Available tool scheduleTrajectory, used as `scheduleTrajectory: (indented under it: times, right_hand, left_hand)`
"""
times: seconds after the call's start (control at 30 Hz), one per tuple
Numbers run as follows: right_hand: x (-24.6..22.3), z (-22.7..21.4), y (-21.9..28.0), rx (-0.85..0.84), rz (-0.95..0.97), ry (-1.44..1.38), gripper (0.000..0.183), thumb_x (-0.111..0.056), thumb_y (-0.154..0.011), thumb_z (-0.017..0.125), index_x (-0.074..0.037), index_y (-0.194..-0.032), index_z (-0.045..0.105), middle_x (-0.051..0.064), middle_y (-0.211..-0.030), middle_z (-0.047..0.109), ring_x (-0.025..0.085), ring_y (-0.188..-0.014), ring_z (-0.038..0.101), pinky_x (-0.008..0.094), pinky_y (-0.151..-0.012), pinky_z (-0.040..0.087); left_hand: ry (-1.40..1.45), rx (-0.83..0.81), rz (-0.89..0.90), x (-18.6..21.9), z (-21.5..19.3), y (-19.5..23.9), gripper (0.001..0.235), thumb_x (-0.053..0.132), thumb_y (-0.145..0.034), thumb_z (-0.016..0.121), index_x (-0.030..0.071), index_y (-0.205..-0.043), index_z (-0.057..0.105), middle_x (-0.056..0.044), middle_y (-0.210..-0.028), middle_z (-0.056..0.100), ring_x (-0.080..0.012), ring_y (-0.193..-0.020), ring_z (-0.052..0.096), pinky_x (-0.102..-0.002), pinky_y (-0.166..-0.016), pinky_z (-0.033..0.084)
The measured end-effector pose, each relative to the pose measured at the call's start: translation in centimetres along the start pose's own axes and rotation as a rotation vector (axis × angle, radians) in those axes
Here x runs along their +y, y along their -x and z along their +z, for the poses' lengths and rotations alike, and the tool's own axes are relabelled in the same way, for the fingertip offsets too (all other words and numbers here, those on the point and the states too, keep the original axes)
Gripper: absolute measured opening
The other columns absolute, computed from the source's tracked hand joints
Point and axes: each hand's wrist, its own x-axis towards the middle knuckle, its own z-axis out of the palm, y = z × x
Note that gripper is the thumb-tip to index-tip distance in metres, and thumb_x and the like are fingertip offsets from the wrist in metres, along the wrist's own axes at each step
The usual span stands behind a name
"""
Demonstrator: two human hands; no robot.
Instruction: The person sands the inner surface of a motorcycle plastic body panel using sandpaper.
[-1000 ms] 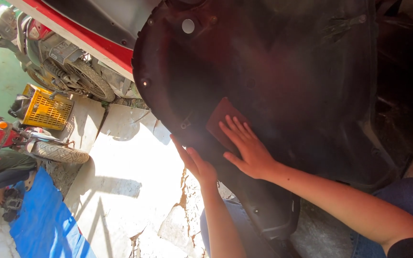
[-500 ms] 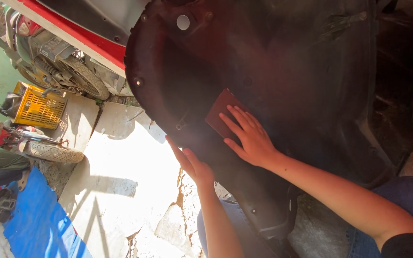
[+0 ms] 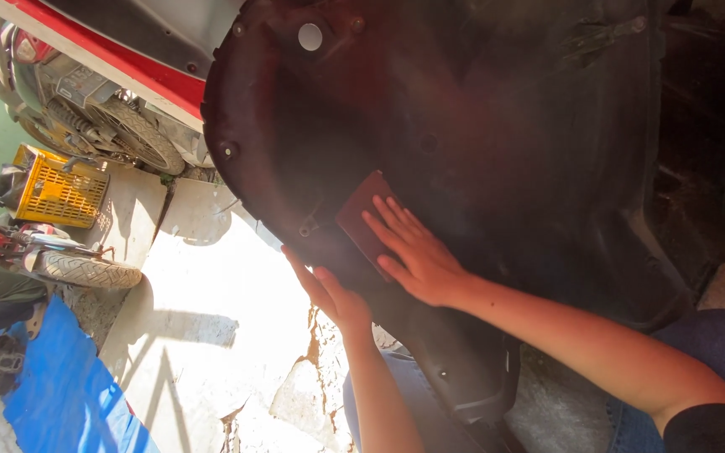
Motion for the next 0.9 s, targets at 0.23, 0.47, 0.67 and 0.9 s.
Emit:
scheduleTrajectory:
  times: [0.23, 0.47, 0.67, 0.9]
  right_hand:
    - [4.4, -5.5, -3.4, 0.171, 0.171, 0.577, 0.067, -0.034, -0.100, 0.058, -0.012, -0.160, 0.035, 0.023, -0.166, 0.028, 0.041, -0.153, 0.027, 0.053, -0.124, 0.022]
    - [1.1, -0.1, -0.6, 0.056, 0.015, 0.213, 0.072, -0.038, -0.101, 0.058, -0.010, -0.162, 0.033, 0.024, -0.169, 0.024, 0.044, -0.155, 0.023, 0.056, -0.124, 0.019]
    - [3.7, -5.9, -2.3, 0.095, 0.197, 0.581, 0.073, -0.043, -0.098, 0.059, -0.013, -0.160, 0.034, 0.021, -0.167, 0.027, 0.040, -0.155, 0.026, 0.054, -0.125, 0.019]
    - [-0.1, -1.7, 0.5, -0.021, 0.012, 0.183, 0.080, -0.046, -0.099, 0.058, -0.006, -0.161, 0.029, 0.028, -0.166, 0.023, 0.045, -0.153, 0.020, 0.053, -0.122, 0.017]
  left_hand:
    - [-0.015, 0.005, 0.020, 0.1, 0.1, 0.0, 0.072, 0.045, -0.113, 0.033, -0.005, -0.163, 0.018, -0.021, -0.172, 0.023, -0.0320, -0.159, 0.026, -0.042, -0.128, 0.023]
    - [-0.024, 0.010, 0.008, 0.3, 0.1, 0.1, 0.072, 0.044, -0.114, 0.033, -0.005, -0.163, 0.017, -0.021, -0.173, 0.019, -0.0318, -0.160, 0.023, -0.042, -0.129, 0.021]
    - [0.057, 0.000, -0.018, 0.5, 0.1, 0.2, 0.073, 0.045, -0.112, 0.035, -0.005, -0.163, 0.018, -0.022, -0.171, 0.025, -0.0321, -0.157, 0.029, -0.042, -0.127, 0.025]
    - [0.008, 0.032, -0.007, 0.5, 0.2, 0.0, 0.073, 0.046, -0.112, 0.036, -0.005, -0.163, 0.021, -0.022, -0.171, 0.024, -0.0317, -0.158, 0.028, -0.042, -0.127, 0.025]
